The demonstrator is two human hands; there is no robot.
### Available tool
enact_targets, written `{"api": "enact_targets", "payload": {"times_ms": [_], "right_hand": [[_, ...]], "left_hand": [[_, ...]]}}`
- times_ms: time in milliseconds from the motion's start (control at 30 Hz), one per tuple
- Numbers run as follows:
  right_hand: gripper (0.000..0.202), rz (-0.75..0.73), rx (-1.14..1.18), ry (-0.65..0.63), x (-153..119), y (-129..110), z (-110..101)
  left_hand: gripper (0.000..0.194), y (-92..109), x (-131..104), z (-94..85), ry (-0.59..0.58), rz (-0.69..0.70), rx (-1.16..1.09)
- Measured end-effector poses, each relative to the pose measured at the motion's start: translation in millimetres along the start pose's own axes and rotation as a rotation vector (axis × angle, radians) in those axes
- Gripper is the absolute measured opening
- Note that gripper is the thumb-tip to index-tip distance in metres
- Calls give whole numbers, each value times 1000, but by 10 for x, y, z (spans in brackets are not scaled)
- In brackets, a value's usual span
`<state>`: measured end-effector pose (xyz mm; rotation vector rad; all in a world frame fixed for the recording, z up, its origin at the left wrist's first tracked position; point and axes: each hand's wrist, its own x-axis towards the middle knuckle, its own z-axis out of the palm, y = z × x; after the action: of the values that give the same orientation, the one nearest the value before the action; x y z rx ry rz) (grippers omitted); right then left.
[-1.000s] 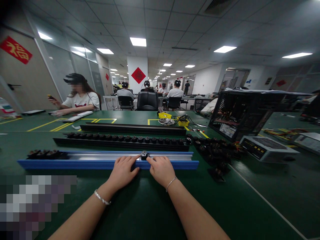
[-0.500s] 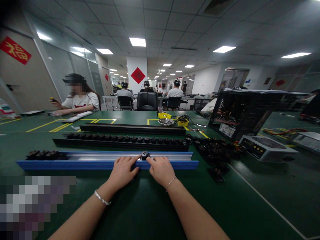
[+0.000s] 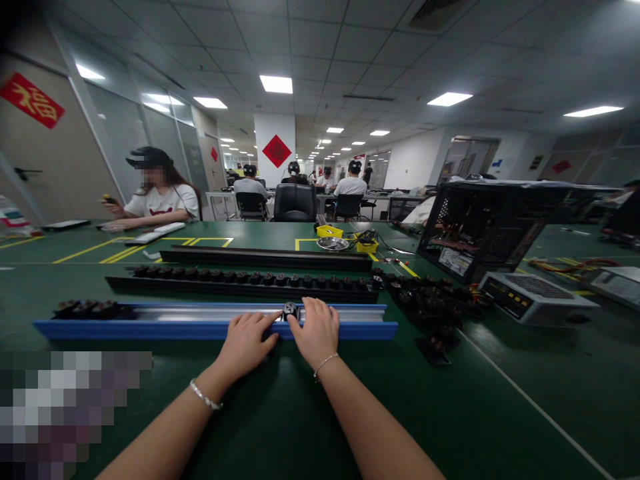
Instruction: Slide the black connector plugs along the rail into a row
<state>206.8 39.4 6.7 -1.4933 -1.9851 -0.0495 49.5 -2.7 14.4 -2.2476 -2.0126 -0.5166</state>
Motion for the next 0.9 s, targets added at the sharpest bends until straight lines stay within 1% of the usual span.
{"api": "enact_targets", "payload": {"times_ms": [100,200,600,900], "right_hand": [[40,37,-6,-26,28,-88,12],[36,40,23,-6,30,-125,5],[30,57,47,65,8,-97,60],[27,62,64,62,10,-103,25]], "left_hand": [[42,2,2,1,0,9,10],[41,8,5,-2,1,18,23],[43,29,3,-18,-20,7,30],[42,8,-8,0,12,32,24]]}}
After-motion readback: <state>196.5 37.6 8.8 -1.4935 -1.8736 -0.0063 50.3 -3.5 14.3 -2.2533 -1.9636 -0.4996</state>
